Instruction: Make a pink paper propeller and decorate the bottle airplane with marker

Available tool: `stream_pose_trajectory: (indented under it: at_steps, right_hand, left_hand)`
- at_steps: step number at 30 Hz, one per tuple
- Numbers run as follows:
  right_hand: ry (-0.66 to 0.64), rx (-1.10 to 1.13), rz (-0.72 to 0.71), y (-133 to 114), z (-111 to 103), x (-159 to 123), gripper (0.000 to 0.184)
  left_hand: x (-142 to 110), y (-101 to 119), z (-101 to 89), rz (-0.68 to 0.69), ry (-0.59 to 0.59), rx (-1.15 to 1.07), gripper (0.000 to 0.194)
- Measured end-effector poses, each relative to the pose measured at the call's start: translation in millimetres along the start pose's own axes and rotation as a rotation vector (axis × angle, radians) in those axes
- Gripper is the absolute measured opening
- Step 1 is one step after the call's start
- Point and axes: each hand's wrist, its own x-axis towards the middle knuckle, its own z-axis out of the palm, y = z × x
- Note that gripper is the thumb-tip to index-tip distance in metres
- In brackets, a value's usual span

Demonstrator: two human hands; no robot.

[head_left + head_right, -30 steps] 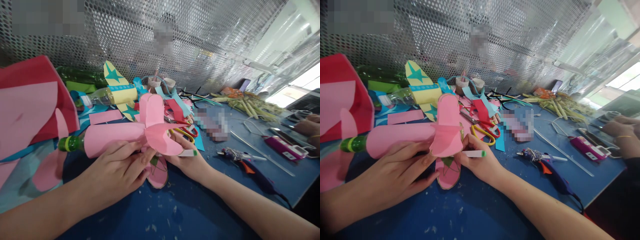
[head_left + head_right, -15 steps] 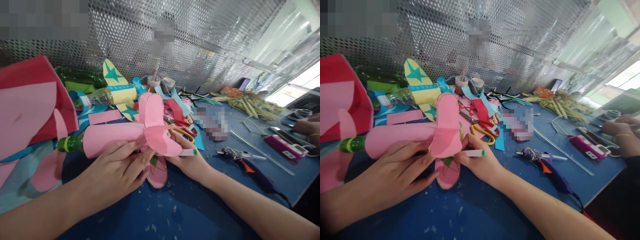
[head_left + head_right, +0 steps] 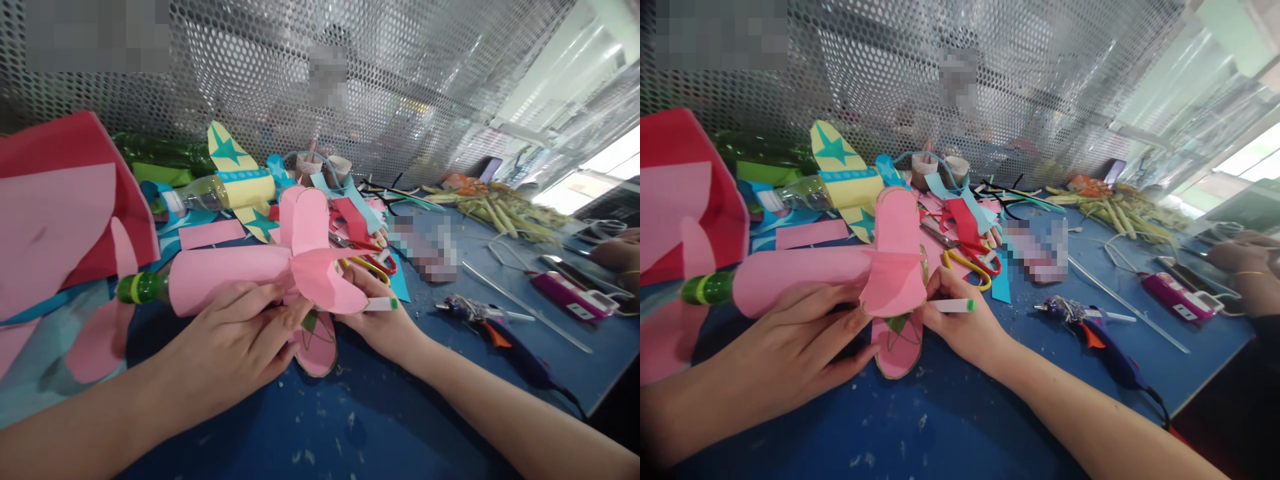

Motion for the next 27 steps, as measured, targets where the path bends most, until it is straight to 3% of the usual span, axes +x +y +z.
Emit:
stream_pose_trajectory:
  at_steps: [27]
  right_hand:
    - [0.002,0.044,0.021,-2.0,0.3,1.2,0.021]
  left_hand:
    - [1.4,0.2,-2.9,0.044,-0.015,0.043,0.032]
